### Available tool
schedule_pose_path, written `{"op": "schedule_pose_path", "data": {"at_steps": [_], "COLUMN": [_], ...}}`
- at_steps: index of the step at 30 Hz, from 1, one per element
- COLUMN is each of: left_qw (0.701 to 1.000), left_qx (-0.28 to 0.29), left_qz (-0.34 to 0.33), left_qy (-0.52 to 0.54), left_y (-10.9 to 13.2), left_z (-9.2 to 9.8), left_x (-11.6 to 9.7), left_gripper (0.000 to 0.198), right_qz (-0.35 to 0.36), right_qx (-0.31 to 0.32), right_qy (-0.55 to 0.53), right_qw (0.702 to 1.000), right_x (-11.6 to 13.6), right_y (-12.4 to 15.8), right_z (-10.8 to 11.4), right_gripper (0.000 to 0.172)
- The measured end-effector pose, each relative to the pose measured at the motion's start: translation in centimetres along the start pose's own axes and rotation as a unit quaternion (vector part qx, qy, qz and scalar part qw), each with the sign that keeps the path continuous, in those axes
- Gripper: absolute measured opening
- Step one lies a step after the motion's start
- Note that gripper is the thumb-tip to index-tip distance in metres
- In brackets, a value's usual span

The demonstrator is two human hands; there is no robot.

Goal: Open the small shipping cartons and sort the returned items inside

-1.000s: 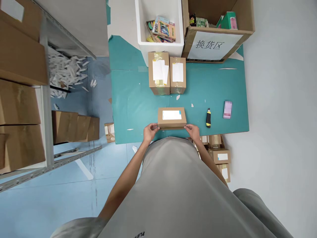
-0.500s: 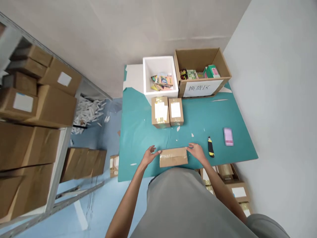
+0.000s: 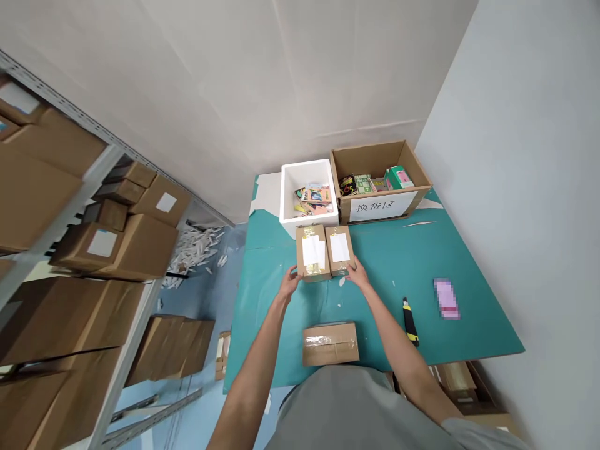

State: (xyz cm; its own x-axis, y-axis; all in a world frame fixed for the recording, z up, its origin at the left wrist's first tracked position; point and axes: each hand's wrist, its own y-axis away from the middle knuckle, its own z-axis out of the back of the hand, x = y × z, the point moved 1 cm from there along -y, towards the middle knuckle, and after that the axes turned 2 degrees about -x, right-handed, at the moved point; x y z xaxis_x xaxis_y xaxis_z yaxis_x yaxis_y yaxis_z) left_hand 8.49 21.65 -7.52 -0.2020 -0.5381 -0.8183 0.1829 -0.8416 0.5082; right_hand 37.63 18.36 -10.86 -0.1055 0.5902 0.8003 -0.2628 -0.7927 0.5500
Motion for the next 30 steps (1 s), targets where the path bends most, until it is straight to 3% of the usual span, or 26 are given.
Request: {"op": "schedule_pose_path", "data": {"at_steps": [4,8,11,13,16,20,23,26,30], "left_qw": [1.0,0.999,0.998,0.997,0.994,0.992,0.992,0.995,0.997], "left_qx": [0.027,0.035,0.027,0.016,-0.011,-0.052,-0.074,-0.06,-0.018], "left_qz": [-0.014,-0.029,-0.038,-0.047,-0.064,-0.066,-0.04,0.007,0.038], "left_qy": [0.005,-0.01,-0.037,-0.059,-0.085,-0.095,-0.091,-0.083,-0.067], "left_y": [0.5,0.1,0.0,0.6,2.8,7.8,12.2,15.7,17.7], "left_z": [-4.6,-9.6,-11.1,-10.6,-8.3,-3.4,0.0,1.8,1.9], "left_x": [0.3,-0.9,-1.6,-1.5,0.0,4.4,8.6,12.4,15.9], "left_gripper": [0.067,0.064,0.061,0.059,0.063,0.067,0.065,0.063,0.056], "right_qz": [-0.009,0.002,0.018,0.027,0.033,0.025,-0.024,-0.052,-0.016], "right_qx": [-0.029,-0.056,-0.069,-0.085,-0.122,-0.204,-0.245,-0.223,-0.16], "right_qy": [0.006,0.029,0.058,0.081,0.118,0.227,0.299,0.334,0.346], "right_qw": [1.0,0.998,0.996,0.993,0.985,0.952,0.922,0.914,0.924], "right_x": [-1.6,-1.4,-0.8,-1.0,-3.1,-8.9,-13.4,-16.1,-17.4], "right_y": [-0.4,-1.7,-2.3,-1.9,0.5,6.7,11.6,14.6,14.8], "right_z": [5.0,9.2,10.5,10.8,11.3,13.3,15.4,17.0,16.7], "right_gripper": [0.085,0.082,0.075,0.069,0.074,0.077,0.075,0.072,0.069]}}
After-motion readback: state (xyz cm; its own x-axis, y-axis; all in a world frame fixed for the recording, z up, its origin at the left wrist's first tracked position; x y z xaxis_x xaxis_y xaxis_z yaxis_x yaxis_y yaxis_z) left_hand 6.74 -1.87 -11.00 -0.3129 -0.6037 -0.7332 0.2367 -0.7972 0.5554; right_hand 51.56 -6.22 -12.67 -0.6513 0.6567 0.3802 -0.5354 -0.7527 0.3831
